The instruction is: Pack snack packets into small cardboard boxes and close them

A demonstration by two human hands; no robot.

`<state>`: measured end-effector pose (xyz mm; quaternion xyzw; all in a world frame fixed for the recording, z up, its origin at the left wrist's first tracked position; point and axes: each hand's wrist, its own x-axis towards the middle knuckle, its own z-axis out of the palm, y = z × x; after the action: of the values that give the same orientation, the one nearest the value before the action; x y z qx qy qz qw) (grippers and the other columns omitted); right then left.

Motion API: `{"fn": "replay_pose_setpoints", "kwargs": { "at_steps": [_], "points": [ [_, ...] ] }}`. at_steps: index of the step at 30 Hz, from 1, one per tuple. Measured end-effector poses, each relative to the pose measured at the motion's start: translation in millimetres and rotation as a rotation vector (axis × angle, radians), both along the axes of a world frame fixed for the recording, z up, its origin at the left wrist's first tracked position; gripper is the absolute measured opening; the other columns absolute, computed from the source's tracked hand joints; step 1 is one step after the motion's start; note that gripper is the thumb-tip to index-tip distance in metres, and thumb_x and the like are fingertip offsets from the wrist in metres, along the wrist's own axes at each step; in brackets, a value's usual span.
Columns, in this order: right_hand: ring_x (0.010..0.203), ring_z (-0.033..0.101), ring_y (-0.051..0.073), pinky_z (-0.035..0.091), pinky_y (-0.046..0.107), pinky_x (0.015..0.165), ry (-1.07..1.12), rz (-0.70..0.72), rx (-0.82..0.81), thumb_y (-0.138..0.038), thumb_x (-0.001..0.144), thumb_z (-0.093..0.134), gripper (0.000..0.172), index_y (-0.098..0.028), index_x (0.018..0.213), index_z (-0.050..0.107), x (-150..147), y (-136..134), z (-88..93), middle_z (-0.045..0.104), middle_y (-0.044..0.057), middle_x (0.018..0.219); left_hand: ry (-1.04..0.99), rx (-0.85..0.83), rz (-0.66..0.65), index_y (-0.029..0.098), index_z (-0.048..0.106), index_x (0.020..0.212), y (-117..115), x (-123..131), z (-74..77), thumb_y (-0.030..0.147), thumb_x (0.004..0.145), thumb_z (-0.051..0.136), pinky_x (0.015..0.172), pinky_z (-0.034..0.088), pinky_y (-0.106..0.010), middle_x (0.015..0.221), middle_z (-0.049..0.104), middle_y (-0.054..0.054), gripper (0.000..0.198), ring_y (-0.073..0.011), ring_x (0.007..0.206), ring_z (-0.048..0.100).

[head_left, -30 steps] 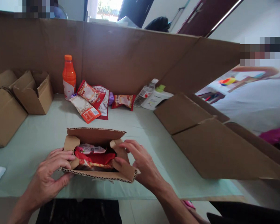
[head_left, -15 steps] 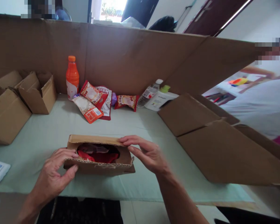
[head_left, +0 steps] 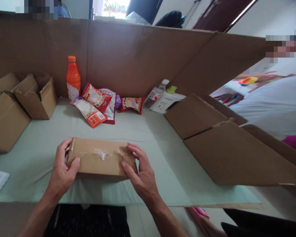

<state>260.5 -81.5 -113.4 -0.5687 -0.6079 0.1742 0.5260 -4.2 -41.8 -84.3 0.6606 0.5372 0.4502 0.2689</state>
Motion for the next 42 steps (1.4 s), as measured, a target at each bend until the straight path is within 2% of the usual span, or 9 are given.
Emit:
{"fn": "replay_pose_setpoints", "kwargs": {
  "at_steps": [5, 11, 15, 20, 25, 30, 34, 37, 42],
  "points": [
    [0.133, 0.056, 0.031, 0.051, 0.051, 0.108, 0.307, 0.039, -0.253, -0.042, 0.095, 0.060, 0.067, -0.024, 0.155, 0.037, -5, -5, -10.3, 0.051, 0.015, 0.151, -0.180, -0.197, 0.063, 0.025, 0.043, 0.149, -18, -5, -20.8, 0.043, 0.094, 0.059, 0.100, 0.057, -0.046, 0.146, 0.055, -0.014, 0.060, -0.0308, 0.127, 0.060],
    [0.141, 0.049, 0.026, 0.044, 0.048, 0.117, 0.336, 0.142, -0.310, -0.037, 0.096, 0.053, 0.064, -0.026, 0.157, 0.037, -8, -1, -0.3, 0.049, 0.007, 0.155, -0.233, -0.224, 0.136, 0.030, 0.053, 0.141, -24, -14, -34.7, 0.044, 0.098, 0.056, 0.117, 0.042, -0.051, 0.143, 0.060, -0.006, 0.045, -0.0286, 0.131, 0.057],
    [0.145, 0.044, 0.025, 0.037, 0.049, 0.121, 0.285, 0.006, -0.258, -0.039, 0.098, 0.049, 0.065, -0.025, 0.160, 0.033, 8, -2, -4.3, 0.044, 0.007, 0.159, -0.301, -0.202, 0.119, 0.026, 0.056, 0.137, 7, 34, -27.4, 0.046, 0.097, 0.057, 0.116, 0.042, -0.050, 0.137, 0.063, -0.008, 0.044, -0.0279, 0.127, 0.058],
    [0.148, 0.039, 0.029, 0.025, 0.056, 0.124, 0.299, -0.245, -0.173, -0.048, 0.095, 0.053, 0.069, -0.023, 0.157, 0.036, 75, -1, -16.6, 0.044, 0.010, 0.159, -0.303, -0.128, -0.169, 0.017, 0.054, 0.135, 64, 125, -23.7, 0.041, 0.095, 0.051, 0.106, 0.051, -0.046, 0.130, 0.066, -0.013, 0.046, -0.0261, 0.118, 0.064],
    [0.137, 0.052, 0.029, 0.040, 0.051, 0.116, 0.382, -0.251, -0.177, -0.057, 0.091, 0.057, 0.072, -0.022, 0.152, 0.043, 124, 5, -21.7, 0.053, 0.014, 0.150, -0.225, -0.125, -0.368, 0.016, 0.041, 0.148, 115, 174, -9.6, 0.027, 0.077, 0.062, 0.105, 0.051, -0.047, 0.140, 0.058, -0.019, 0.075, -0.0296, 0.125, 0.062],
    [0.115, 0.066, 0.030, 0.056, 0.048, 0.095, 0.433, -0.253, -0.288, -0.064, 0.077, 0.073, 0.114, -0.019, 0.164, 0.014, 147, 14, -15.6, 0.053, 0.022, 0.146, -0.163, -0.050, -0.525, 0.018, 0.060, 0.128, 147, 189, 7.9, 0.020, 0.064, 0.059, 0.111, 0.046, -0.046, 0.134, 0.065, -0.014, 0.064, -0.0292, 0.129, 0.060],
    [0.118, 0.064, 0.030, 0.059, 0.043, 0.089, 0.265, -0.124, -0.285, -0.063, 0.080, 0.073, 0.090, -0.027, 0.155, 0.041, 160, 10, -5.8, 0.051, 0.016, 0.151, -0.149, 0.034, -0.499, 0.018, 0.067, 0.087, 139, 183, 2.0, 0.030, 0.073, 0.058, 0.112, 0.045, -0.049, 0.112, 0.071, -0.012, 0.020, -0.0293, 0.119, 0.063],
    [0.137, 0.051, 0.033, 0.057, 0.044, 0.096, 0.152, -0.062, -0.255, -0.063, 0.089, 0.063, 0.072, -0.028, 0.150, 0.049, 163, 0, -6.3, 0.047, 0.013, 0.156, -0.156, 0.073, -0.420, 0.019, 0.069, 0.096, 120, 175, -11.1, 0.037, 0.081, 0.059, 0.118, 0.036, -0.051, 0.134, 0.063, -0.013, 0.025, -0.0302, 0.133, 0.054],
    [0.154, 0.022, 0.037, 0.039, 0.058, 0.115, -0.073, 0.027, -0.211, -0.072, 0.076, 0.073, 0.103, -0.028, 0.160, 0.032, 161, -15, -25.4, 0.027, 0.015, 0.166, -0.190, 0.076, -0.322, 0.018, 0.068, 0.111, 104, 172, -28.0, 0.044, 0.088, 0.057, 0.119, 0.036, -0.048, 0.138, 0.062, -0.013, 0.037, -0.0290, 0.136, 0.053]
  ]
}}
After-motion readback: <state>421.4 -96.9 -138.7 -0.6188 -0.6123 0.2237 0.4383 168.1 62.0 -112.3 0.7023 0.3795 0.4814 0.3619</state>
